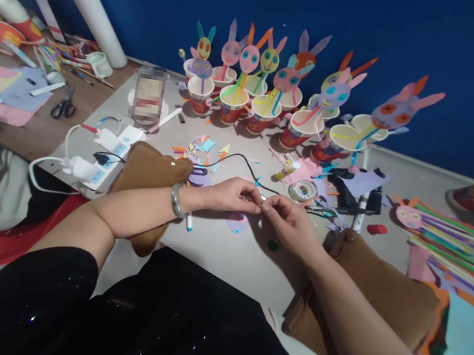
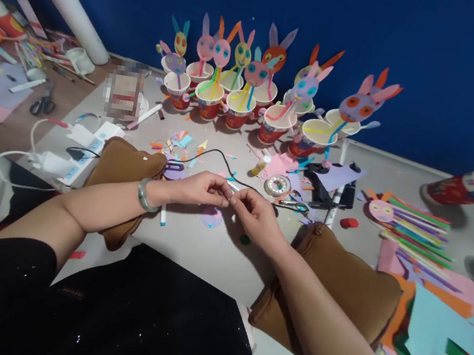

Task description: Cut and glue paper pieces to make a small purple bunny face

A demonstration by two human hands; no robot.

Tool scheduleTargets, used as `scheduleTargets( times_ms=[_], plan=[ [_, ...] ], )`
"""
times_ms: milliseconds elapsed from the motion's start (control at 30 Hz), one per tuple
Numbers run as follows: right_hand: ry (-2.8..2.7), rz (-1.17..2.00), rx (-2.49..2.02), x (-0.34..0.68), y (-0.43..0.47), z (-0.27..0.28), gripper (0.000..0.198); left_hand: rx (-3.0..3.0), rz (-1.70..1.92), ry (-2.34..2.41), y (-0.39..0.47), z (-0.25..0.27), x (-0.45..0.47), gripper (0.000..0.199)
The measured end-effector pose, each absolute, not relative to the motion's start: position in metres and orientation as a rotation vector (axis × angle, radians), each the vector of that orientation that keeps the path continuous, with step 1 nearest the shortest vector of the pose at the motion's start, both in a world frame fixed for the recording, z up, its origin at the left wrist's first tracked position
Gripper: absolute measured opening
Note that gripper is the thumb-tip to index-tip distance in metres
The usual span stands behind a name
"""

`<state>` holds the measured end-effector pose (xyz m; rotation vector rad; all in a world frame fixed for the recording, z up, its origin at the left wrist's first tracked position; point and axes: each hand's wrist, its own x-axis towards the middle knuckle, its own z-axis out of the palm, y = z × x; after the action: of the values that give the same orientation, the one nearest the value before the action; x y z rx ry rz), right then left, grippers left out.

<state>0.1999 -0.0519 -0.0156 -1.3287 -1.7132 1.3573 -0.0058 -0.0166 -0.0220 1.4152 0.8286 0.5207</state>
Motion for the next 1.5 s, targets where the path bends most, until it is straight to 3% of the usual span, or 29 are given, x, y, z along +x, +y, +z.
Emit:
scheduleTargets(
  times_ms=[267,500,700,1300,1500],
  plan=[
    [-1.775,1.321,-1.349,0.197,-0.056,-0.019,0.032,1.455,0.518,0.873,-0.023,-0.02,-0.008,0.012],
    [-1.885,1.099,-1.35,0.198,-0.059,-0.021,0.025,1.403,0.459,0.965,-0.027,-0.014,-0.006,0.005],
    [-1.902,1.019,-1.341,0.197,-0.06,-0.022,0.019,1.404,0.524,0.919,-0.029,-0.019,-0.007,0.011],
    [-1.713,1.091,-1.38,0.195,-0.061,-0.017,0.014,1.345,0.611,0.946,-0.03,-0.013,-0.005,0.008],
    [-1.88,0.84,-1.428,0.207,-0.052,-0.022,0.01,1.373,0.627,1.034,-0.028,-0.012,-0.006,0.004]
  ],
)
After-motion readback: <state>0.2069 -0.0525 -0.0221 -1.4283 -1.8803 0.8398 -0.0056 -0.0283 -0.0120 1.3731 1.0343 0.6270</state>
